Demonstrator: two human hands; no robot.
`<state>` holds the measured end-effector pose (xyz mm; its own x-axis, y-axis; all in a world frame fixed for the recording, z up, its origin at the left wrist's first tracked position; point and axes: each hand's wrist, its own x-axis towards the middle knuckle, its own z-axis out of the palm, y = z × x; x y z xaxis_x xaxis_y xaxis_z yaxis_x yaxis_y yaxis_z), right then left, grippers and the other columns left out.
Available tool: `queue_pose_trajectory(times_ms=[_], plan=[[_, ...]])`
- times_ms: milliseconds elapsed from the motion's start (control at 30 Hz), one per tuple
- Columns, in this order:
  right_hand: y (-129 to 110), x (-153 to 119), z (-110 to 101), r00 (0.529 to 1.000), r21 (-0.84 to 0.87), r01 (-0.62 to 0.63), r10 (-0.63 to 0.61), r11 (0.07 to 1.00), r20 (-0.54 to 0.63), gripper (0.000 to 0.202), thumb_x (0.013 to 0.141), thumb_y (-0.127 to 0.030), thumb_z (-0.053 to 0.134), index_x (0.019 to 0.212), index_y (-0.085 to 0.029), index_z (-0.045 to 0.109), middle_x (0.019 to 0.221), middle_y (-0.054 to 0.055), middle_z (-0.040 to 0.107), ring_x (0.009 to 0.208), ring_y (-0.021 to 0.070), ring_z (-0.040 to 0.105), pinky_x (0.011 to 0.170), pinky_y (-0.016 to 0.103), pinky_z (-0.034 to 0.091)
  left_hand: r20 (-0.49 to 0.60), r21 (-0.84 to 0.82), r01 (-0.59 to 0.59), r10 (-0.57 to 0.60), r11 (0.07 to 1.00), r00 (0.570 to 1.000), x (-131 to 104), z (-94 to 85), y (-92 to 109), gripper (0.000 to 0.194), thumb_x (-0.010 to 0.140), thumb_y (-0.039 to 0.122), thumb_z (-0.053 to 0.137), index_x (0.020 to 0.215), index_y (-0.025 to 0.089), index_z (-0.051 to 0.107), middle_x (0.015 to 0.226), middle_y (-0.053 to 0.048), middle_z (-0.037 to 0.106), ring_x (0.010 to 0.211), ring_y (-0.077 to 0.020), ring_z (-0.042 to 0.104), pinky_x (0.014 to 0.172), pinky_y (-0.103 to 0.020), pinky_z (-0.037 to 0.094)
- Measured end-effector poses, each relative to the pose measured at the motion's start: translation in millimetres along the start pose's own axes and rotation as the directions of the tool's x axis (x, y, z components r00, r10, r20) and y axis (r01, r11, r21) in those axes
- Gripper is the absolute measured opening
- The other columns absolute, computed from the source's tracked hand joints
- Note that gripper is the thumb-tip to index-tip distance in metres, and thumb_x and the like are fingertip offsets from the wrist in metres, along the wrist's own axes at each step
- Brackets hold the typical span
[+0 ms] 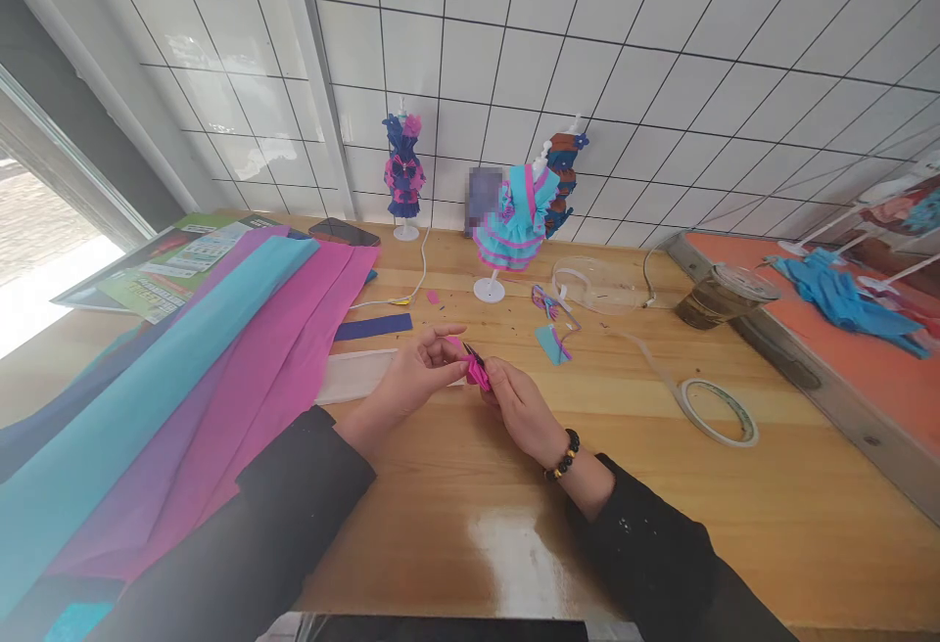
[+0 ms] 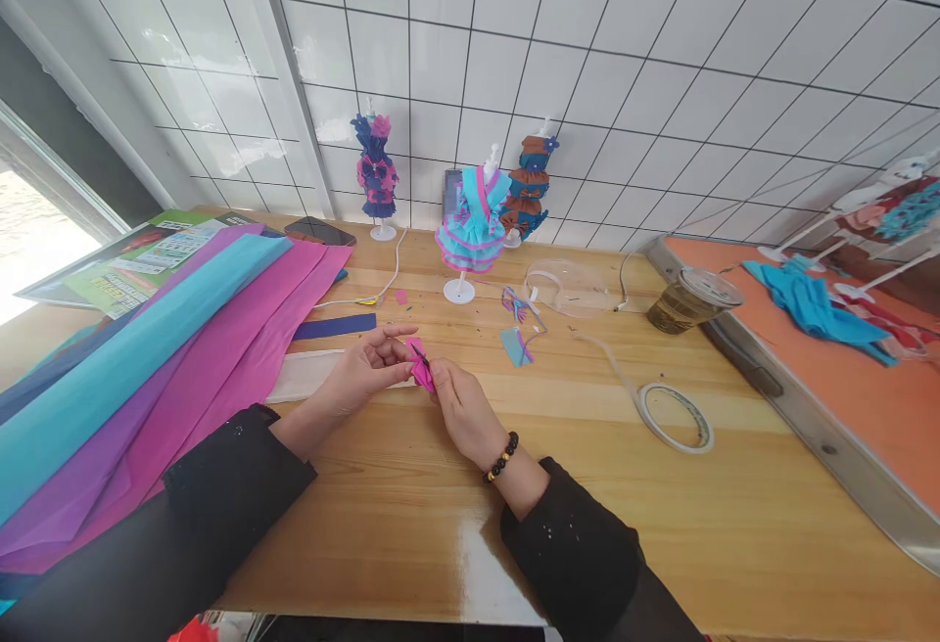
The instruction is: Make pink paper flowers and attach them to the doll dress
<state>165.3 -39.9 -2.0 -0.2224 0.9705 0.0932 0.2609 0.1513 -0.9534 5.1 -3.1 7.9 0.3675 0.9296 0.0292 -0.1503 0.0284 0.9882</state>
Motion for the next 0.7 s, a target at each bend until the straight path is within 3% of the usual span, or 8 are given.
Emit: queue_pose_trajectory(times_ms=[333, 700], plan=[[-0.5, 0.5, -3.9, 1.0, -0.082, 0.011, -0.01, 0.997, 0.012, 0.04, 0.091, -0.049, 0.026, 0.068, -0.02, 0.041, 0.06, -0.002, 0.036, 0.052, 0.0113, 0.031, 0.048, 0.024, 0.028, 0.006, 0.008, 0.0, 0.0, 1.0, 1.0, -1.0, -0.2, 2.5, 0.053, 0.068, 0.026, 0.068, 0.115, 0.014, 0.046, 0.074, 0.0, 0.061, 0.07, -0.0123, 0.06, 0.068, -0.026, 0.046], [3.1, -0.1, -4.1, 0.999, -0.064, -0.018, 0.02, 0.998, 0.03, 0.039, 0.09, -0.049, 0.028, 0.071, -0.02, 0.044, 0.064, -0.001, 0.04, 0.058, 0.0124, 0.036, 0.049, 0.022, 0.032, 0.023, 0.014, -0.023, 0.022, 1.0, 0.999, -1.3, -0.5, 3.8, 0.053, 0.069, 0.023, 0.067, 0.116, 0.014, 0.045, 0.076, -0.001, 0.061, 0.072, -0.0137, 0.062, 0.07, -0.028, 0.048]])
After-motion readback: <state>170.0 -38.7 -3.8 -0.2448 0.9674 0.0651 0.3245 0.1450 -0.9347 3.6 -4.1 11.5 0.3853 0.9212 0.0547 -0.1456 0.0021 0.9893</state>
